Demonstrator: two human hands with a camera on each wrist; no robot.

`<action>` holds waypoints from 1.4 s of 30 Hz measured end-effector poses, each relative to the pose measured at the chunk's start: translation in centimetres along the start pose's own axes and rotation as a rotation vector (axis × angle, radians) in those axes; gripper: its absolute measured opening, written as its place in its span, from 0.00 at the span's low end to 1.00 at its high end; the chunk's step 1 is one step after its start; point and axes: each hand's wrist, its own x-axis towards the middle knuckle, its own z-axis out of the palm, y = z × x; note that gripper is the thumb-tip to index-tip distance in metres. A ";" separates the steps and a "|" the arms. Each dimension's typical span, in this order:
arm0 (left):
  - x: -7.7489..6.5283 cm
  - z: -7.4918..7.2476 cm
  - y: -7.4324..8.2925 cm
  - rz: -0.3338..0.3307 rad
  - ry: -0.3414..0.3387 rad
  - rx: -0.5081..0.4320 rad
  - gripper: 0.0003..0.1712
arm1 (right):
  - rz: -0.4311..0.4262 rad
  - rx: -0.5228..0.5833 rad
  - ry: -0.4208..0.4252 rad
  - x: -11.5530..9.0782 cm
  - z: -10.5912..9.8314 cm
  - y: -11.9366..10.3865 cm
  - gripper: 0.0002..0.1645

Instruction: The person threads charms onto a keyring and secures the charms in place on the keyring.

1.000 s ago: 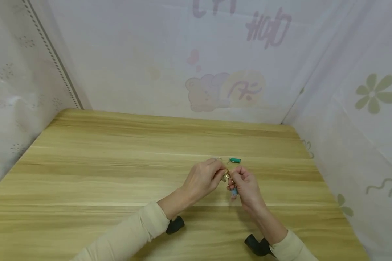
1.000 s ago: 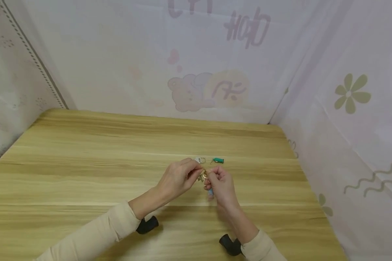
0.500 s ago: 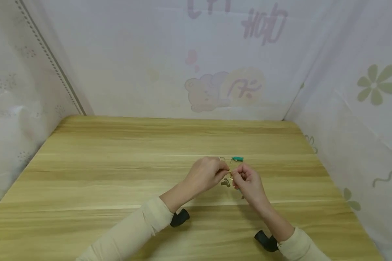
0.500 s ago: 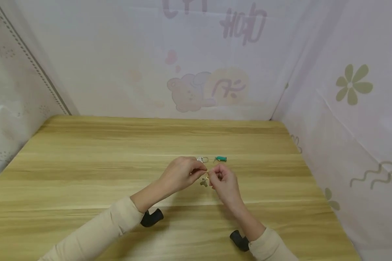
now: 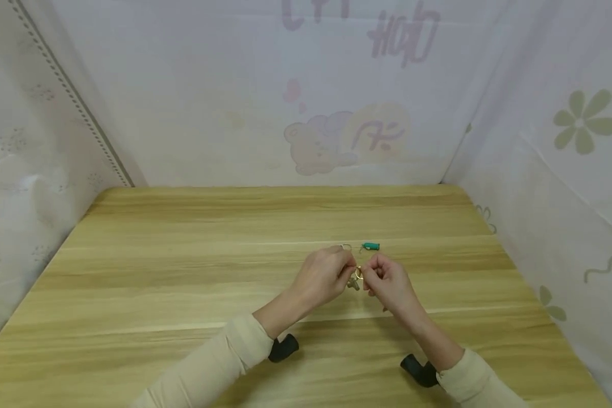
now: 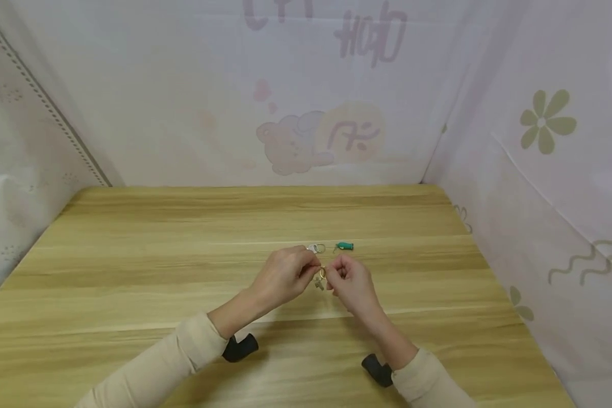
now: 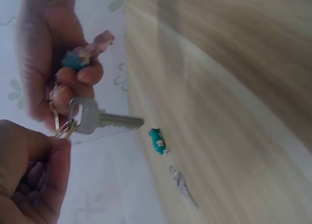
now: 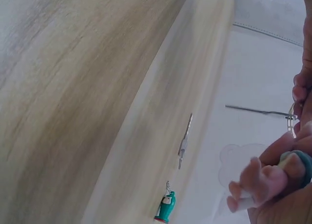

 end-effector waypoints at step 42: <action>-1.0 0.9 -1.7 0.126 0.293 0.013 0.08 | 0.121 0.403 -0.089 0.9 1.1 -0.7 0.09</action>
